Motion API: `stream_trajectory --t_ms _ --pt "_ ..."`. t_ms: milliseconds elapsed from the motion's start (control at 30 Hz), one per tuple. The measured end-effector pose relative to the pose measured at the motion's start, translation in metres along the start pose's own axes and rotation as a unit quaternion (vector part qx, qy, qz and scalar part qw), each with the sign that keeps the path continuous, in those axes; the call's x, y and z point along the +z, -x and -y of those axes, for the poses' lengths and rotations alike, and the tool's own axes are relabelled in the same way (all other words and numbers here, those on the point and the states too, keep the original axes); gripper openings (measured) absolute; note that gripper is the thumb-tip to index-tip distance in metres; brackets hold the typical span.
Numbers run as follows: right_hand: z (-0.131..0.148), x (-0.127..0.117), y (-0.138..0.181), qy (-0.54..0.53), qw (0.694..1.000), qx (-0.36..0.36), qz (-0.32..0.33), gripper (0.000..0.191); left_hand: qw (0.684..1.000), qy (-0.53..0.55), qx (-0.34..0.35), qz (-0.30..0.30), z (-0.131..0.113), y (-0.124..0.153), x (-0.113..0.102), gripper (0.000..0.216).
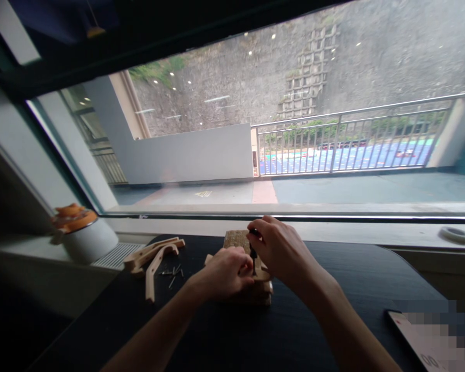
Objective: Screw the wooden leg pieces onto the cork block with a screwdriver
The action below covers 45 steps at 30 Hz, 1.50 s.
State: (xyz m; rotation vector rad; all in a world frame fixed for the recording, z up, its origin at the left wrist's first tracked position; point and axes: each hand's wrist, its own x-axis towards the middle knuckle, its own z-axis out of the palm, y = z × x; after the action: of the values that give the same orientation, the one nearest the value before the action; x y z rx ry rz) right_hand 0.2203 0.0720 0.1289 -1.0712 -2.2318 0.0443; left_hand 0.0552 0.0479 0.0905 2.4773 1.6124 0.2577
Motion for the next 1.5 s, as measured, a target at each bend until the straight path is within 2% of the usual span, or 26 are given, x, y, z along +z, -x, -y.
stream_trajectory --t_ms 100,333,700,1067,1400,1500 --pt "0.000 0.001 0.000 -0.006 1.000 0.001 0.001 0.024 1.000 0.001 0.003 -0.002 0.000 0.000 0.001 0.018" --pt "0.015 -0.001 0.004 -0.077 0.995 -0.047 0.049 0.027 1.000 0.006 0.014 -0.027 0.000 0.000 0.001 0.018" --pt "0.006 -0.005 0.000 0.005 0.999 0.031 0.014 0.017 1.000 0.009 0.016 -0.022 0.001 0.000 0.002 0.016" --pt "0.020 -0.003 0.005 -0.062 0.996 -0.029 0.062 0.027 0.999 0.012 0.001 -0.031 -0.004 0.001 0.000 0.019" --pt "0.006 -0.007 0.002 0.008 0.999 0.030 0.028 0.019 0.999 0.018 0.009 -0.024 -0.001 0.001 0.002 0.015" --pt "0.006 -0.005 0.003 0.011 0.999 0.029 0.028 0.021 0.999 0.011 0.013 -0.032 -0.001 0.001 0.002 0.016"
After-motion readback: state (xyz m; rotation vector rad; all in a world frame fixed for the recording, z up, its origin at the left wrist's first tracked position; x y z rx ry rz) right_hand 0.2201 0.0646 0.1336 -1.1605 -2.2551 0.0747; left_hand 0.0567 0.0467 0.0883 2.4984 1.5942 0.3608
